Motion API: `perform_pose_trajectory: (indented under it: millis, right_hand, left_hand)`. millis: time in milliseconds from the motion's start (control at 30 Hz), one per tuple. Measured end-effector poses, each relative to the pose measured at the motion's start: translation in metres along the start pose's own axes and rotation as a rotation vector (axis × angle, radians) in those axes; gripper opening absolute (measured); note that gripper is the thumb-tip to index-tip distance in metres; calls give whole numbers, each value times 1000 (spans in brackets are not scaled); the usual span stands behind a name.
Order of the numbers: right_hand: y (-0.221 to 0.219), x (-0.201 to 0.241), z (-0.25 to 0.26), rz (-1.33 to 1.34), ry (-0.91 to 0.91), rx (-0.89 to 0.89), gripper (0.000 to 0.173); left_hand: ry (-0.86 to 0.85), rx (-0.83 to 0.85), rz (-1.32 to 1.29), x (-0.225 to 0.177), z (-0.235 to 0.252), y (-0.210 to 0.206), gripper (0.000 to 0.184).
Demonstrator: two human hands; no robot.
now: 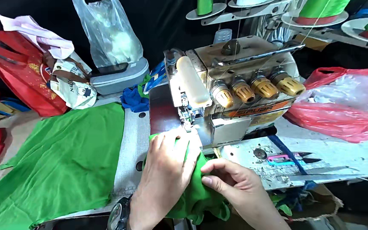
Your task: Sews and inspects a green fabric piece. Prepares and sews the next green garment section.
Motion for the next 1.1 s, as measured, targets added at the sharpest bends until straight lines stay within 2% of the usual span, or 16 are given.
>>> perform_pose_trajectory:
  millis: [400,633,1100]
  right_hand:
    - [-1,-5,-3,58,-79,-85,11]
    - [-5,1,-3,49,-96,-44,10]
    - [4,-2,3,21,-103,-84,15]
  left_hand:
    - [-2,-11,16,-6,1,0,31]
    - [-20,-14,80,-3,-2,-7,36]
    - [56,-31,-21,-1,4,-7,38]
Point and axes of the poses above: each hand's wrist, its own z-axis towards the middle knuckle, its own y-axis out of the back of the hand, x = y × z, the point moved 2 cm from there along z, towards the middle knuckle, and after that the axes turned 12 degrees about x, right-handed, at the moved point
